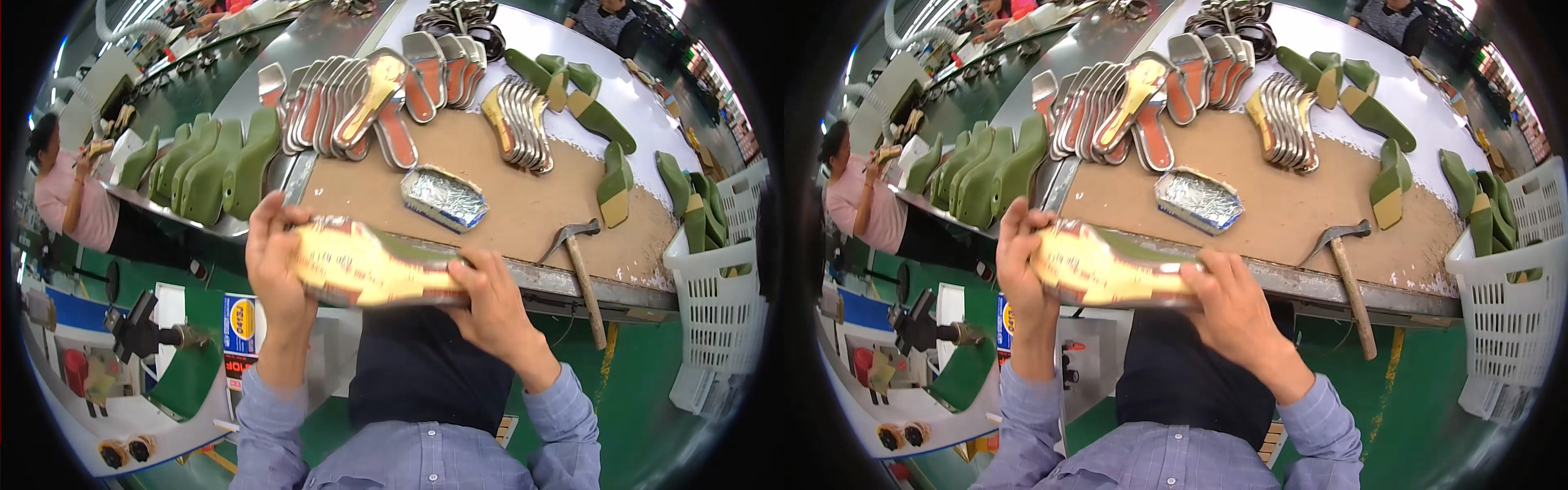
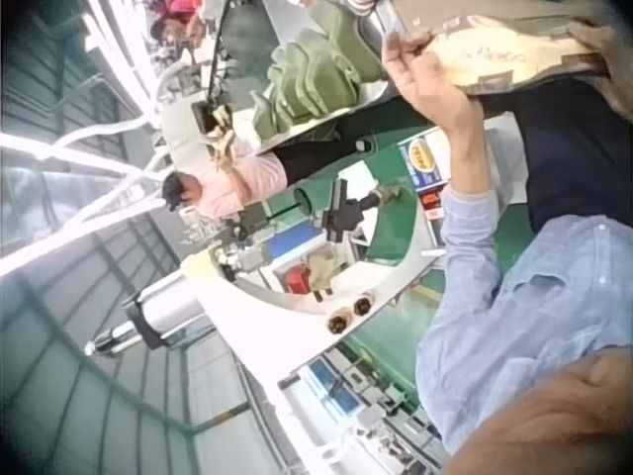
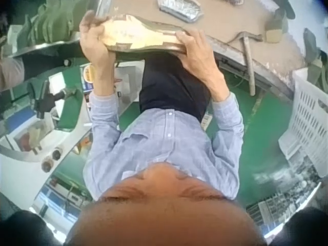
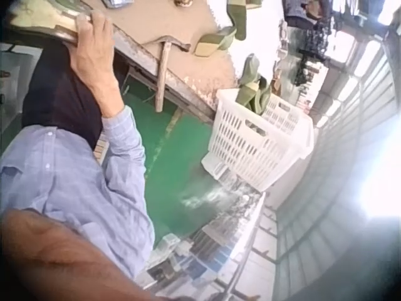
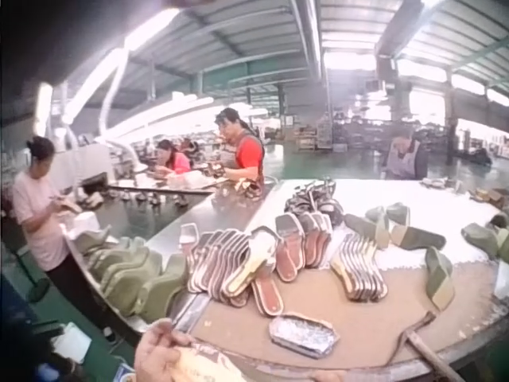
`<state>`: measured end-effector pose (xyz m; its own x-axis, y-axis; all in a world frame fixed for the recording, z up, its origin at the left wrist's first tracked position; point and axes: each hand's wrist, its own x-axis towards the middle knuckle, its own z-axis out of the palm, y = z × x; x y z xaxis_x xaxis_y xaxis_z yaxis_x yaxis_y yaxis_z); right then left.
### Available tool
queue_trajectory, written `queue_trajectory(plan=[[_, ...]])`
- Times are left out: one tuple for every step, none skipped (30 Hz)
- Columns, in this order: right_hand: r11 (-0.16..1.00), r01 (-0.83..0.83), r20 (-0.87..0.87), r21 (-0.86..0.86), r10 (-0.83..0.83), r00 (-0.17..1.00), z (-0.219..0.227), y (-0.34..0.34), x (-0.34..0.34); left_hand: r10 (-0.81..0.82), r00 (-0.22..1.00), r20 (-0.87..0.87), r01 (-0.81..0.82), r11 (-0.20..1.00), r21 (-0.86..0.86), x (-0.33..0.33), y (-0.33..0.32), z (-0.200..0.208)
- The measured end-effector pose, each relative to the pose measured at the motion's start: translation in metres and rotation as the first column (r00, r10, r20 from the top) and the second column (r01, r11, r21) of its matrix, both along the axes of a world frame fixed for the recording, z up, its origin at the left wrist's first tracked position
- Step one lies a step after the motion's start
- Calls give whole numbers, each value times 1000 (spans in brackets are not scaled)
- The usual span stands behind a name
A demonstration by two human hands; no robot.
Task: Attaching and hammering soles onto shoe lasts at a factory workbench.
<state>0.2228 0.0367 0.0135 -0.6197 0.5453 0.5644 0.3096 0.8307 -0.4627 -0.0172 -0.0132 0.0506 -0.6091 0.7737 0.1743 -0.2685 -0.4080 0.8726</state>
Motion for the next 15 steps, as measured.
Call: queue_trajectory(plan=[[1000,-12,-3,-3,12,1000,-3,3,-2,3,1000,25,-2,1000,-9,-5,8,-5],[998,-36,25,-51,38,999,-9,6,-5,-3,998,67,10,996,-94,-11,11,-17],[994,-48,55,-93,54,997,-14,10,-7,28,1000,13,-26,989,-145,-15,10,-28],[995,-44,49,-91,49,998,-18,9,-10,52,998,-45,-60,979,-196,-20,5,-40],[996,-35,98,-76,43,994,-22,6,-15,9,964,-267,-82,961,-264,-30,2,-54],[997,-45,144,-56,52,988,-24,4,-22,-32,879,-477,-139,938,-318,-40,-3,-61],[998,-46,151,-47,52,987,-25,2,-24,-26,569,-822,-301,923,-238,-39,1,-42],[998,-61,141,-35,65,988,-26,0,-22,-33,242,-970,-269,958,-100,-34,11,-20],[998,-23,170,-50,31,985,-27,0,-18,-165,237,-957,-94,977,-192,-18,26,-4],[998,0,195,-61,11,981,-26,0,-18,-232,216,-948,134,969,-206,-5,54,-11],[998,17,183,-68,-5,983,-25,-2,-17,-421,143,-896,189,900,-393,22,76,1],[997,39,176,-71,-26,984,-23,-4,-17,-527,-6,-850,144,840,-523,44,107,-10],[999,35,133,-39,-30,991,-21,-6,-17,-568,-216,-794,42,807,-589,63,133,-20],[1000,-1,117,-19,3,993,-20,-6,-18,-571,-306,-762,-2,801,-599,73,147,-28],[1000,12,119,-28,-9,993,-20,-8,-18,-560,-326,-762,0,806,-592,75,159,-34]])
